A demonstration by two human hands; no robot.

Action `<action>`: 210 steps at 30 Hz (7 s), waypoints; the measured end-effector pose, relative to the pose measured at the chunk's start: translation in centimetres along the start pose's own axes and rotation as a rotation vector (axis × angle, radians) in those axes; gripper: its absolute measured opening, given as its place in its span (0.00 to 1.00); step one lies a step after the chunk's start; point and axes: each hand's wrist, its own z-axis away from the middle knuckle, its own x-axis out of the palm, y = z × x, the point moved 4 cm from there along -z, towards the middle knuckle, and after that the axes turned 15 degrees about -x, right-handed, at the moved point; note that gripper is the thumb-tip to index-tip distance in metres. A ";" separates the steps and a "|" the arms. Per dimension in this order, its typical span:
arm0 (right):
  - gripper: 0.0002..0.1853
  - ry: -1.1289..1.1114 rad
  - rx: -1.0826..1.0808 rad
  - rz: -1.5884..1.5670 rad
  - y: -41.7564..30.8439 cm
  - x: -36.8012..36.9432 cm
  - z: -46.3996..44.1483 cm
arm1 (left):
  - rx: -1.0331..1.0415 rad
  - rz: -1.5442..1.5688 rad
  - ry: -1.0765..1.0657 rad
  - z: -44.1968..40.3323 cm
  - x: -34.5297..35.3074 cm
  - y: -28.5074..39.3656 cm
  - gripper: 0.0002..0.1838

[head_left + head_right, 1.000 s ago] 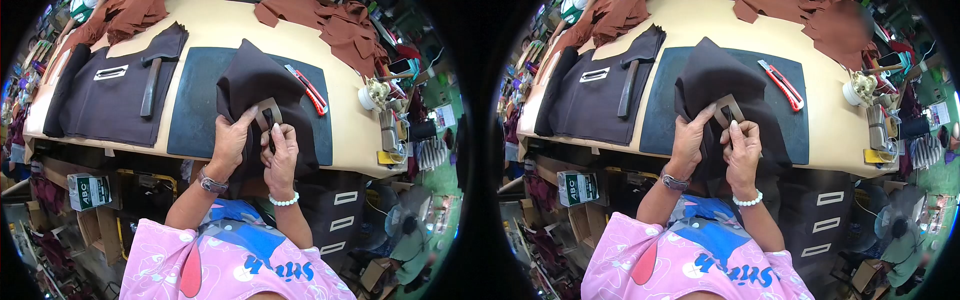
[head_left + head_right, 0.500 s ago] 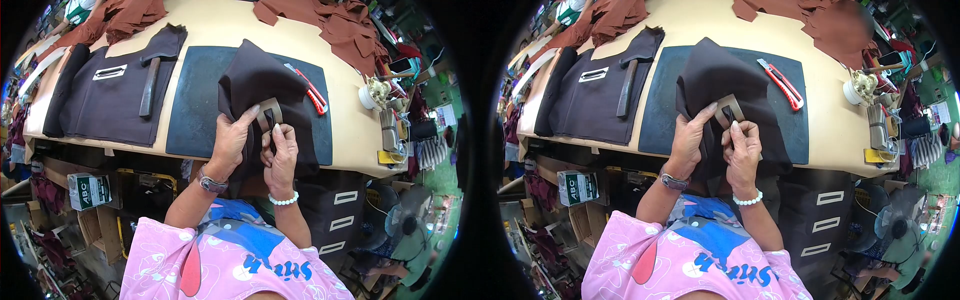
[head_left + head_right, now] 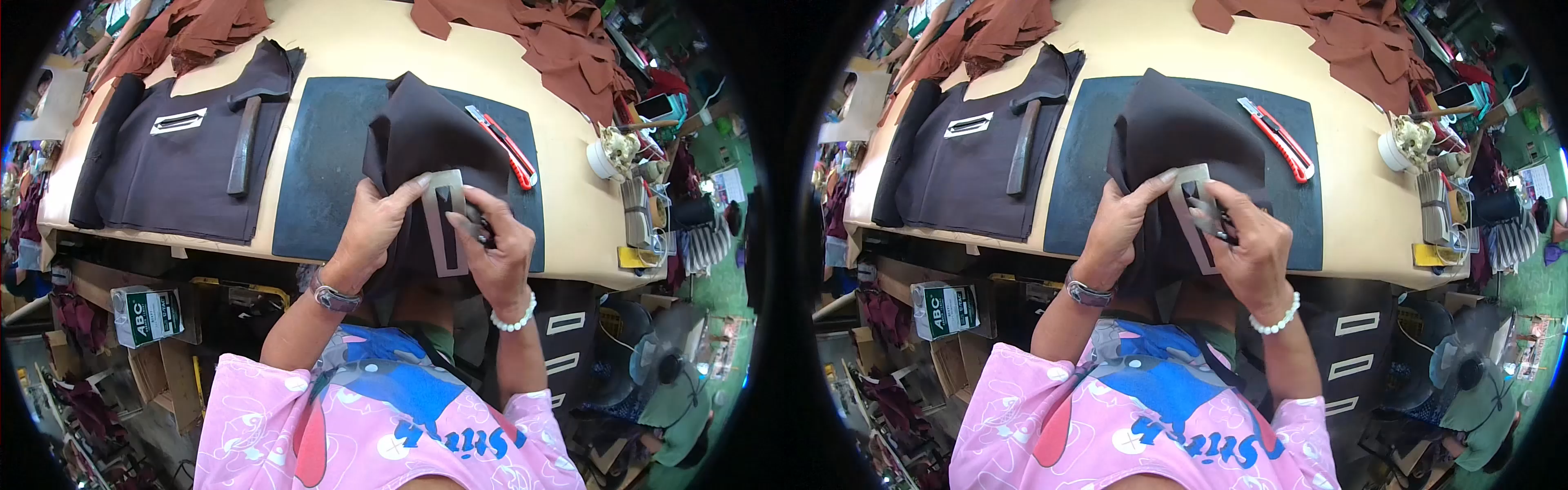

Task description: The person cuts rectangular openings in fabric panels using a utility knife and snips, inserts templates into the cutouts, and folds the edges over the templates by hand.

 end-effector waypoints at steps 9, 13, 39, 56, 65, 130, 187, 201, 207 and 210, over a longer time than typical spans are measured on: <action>0.16 -0.208 -0.345 0.226 -0.5 -0.1 -2.7 | 0.057 -0.142 -0.135 1.4 0.5 1.0 0.16; 0.12 -0.192 -0.140 0.125 0.3 0.4 -3.1 | 0.037 -0.166 -0.073 1.5 0.2 0.8 0.15; 0.12 -0.446 -0.132 -0.119 -3.5 -0.4 -1.5 | 0.888 -1.834 -0.327 5.8 1.2 8.1 0.41; 0.15 0.294 0.516 -0.457 6.6 -1.6 3.2 | 0.004 -1.077 0.553 7.2 -17.3 25.9 0.12; 0.15 0.297 0.556 -0.829 0.1 0.2 1.1 | -0.022 -0.257 -0.043 -0.8 -4.4 6.8 0.14; 0.06 0.575 0.621 -0.994 -1.9 6.4 3.9 | 0.508 -0.063 0.105 2.9 1.3 0.2 0.07; 0.08 0.720 0.673 -1.133 -3.9 6.0 3.7 | 0.550 -0.036 0.075 5.4 1.3 -0.8 0.07; 0.07 0.712 0.736 -1.111 -2.4 6.4 4.0 | 0.435 -0.011 0.069 4.3 1.6 -0.6 0.06; 0.10 0.387 0.639 -0.493 0.7 1.3 4.2 | 0.280 0.010 0.048 0.6 -0.2 -0.8 0.08; 0.10 0.230 0.402 0.281 4.2 -2.5 4.2 | 0.185 0.022 -0.017 -0.7 -1.1 -1.2 0.10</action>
